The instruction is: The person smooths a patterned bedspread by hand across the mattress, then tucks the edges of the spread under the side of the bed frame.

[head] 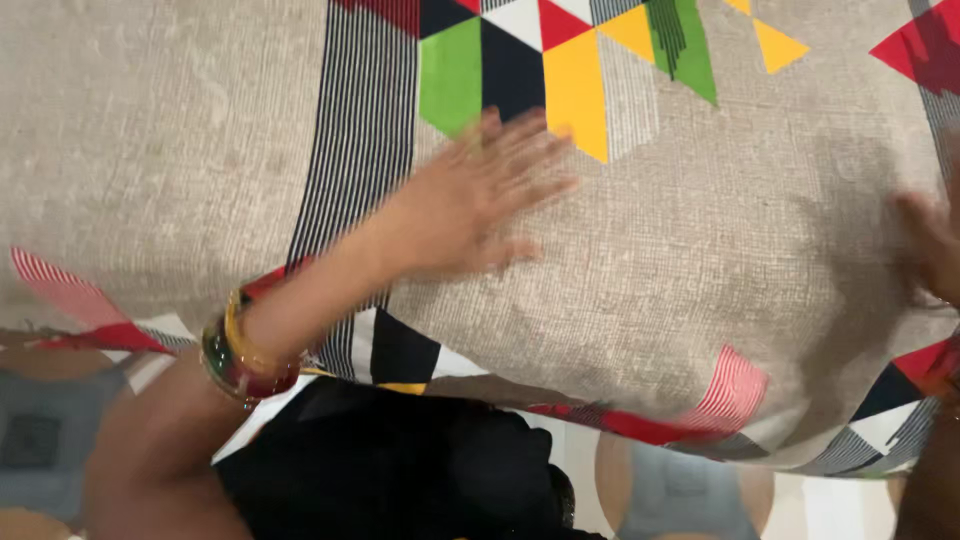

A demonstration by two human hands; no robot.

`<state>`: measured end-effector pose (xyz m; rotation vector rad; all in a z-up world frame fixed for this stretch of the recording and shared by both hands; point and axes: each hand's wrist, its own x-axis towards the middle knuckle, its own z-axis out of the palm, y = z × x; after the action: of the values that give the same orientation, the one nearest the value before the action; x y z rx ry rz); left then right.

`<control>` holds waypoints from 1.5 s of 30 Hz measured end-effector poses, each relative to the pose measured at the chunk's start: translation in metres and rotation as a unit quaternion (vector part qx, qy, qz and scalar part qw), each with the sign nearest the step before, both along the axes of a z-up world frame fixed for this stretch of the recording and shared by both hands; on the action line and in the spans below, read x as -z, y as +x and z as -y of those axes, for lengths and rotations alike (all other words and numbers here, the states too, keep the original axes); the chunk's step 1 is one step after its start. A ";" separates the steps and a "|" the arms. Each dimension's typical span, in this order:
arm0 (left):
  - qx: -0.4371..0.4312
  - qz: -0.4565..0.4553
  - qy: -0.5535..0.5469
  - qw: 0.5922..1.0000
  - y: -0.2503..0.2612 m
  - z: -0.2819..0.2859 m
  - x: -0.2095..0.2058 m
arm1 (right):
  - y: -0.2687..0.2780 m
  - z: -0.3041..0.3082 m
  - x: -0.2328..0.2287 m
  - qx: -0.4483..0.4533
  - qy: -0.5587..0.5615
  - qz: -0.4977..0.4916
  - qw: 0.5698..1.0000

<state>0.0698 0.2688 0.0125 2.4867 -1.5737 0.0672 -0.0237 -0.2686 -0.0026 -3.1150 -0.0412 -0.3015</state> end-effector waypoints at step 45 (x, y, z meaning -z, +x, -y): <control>-0.207 0.083 -0.151 0.963 -0.110 -0.344 0.053 | 0.060 -0.597 -0.023 -0.635 0.028 -0.067 0.769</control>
<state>-0.0398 0.6131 -0.0402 2.5605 -0.9717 0.5458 0.0359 0.3289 0.0201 -2.2642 -1.8947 -0.0117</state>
